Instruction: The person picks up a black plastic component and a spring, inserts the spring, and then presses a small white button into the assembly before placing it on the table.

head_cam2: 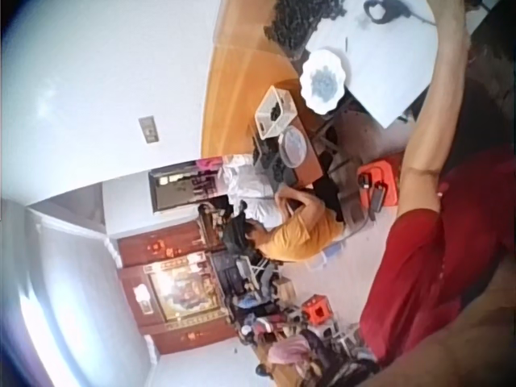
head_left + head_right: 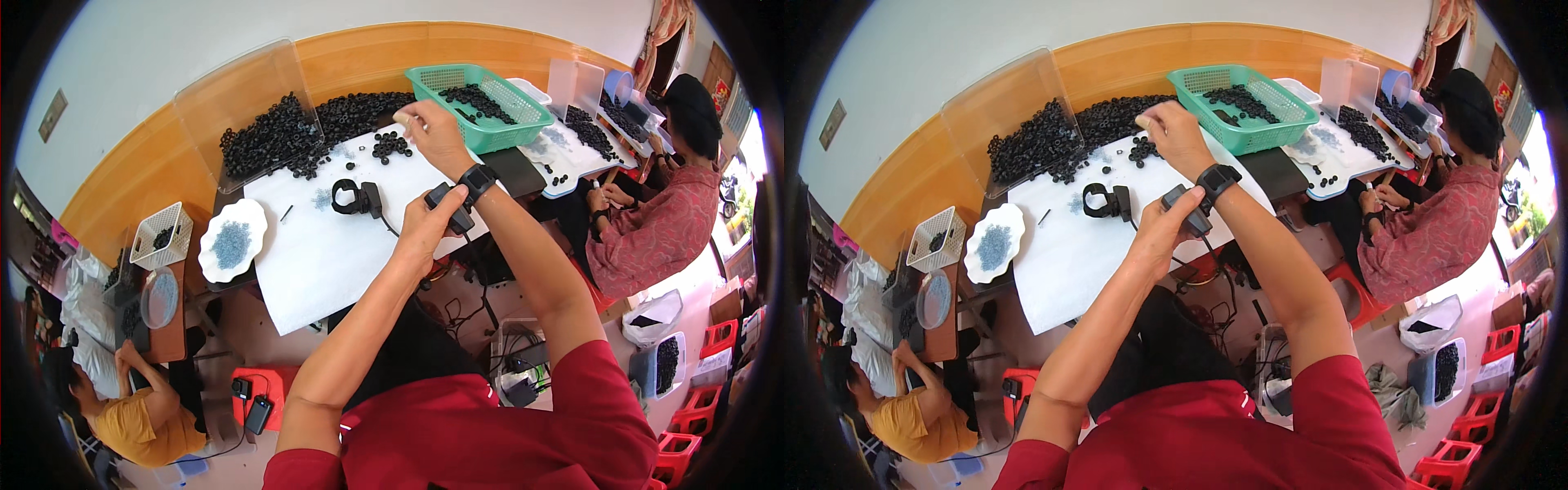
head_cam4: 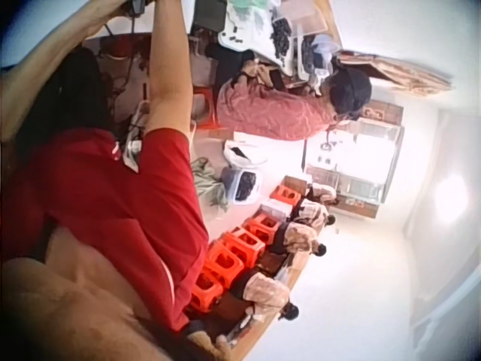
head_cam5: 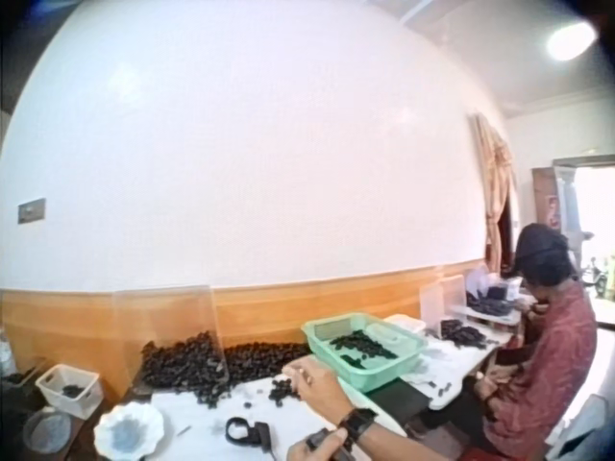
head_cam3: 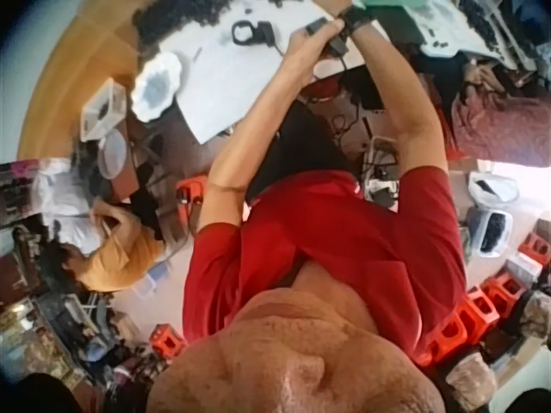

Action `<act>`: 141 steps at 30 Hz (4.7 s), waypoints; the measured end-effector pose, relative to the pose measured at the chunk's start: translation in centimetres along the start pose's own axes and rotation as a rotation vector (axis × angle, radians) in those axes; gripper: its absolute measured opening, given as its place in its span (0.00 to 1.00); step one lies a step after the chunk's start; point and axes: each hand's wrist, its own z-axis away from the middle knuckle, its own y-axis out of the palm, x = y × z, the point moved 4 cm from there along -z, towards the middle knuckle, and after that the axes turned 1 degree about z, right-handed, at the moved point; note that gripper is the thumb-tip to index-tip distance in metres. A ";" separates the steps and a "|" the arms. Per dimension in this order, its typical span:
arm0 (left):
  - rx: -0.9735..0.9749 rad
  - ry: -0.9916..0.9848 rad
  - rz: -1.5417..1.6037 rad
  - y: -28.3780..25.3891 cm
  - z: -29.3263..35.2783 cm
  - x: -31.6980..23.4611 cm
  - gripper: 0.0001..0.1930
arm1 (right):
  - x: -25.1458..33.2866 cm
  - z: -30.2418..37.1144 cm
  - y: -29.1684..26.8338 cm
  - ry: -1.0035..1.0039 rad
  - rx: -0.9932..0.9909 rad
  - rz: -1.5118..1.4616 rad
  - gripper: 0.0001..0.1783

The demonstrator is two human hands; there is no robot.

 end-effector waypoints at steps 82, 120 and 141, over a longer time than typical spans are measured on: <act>-0.169 0.759 -0.349 -3.3 0.6 -11.0 0.20 | 9.3 3.5 -0.1 0.637 -0.019 -0.500 0.26; -0.085 0.502 0.293 -6.5 -3.4 -14.2 0.44 | 10.9 4.5 3.5 0.514 -0.057 -0.703 0.26; -0.050 0.396 0.385 -6.3 -7.9 -17.2 0.62 | 12.3 2.8 2.7 0.418 -0.105 -0.680 0.23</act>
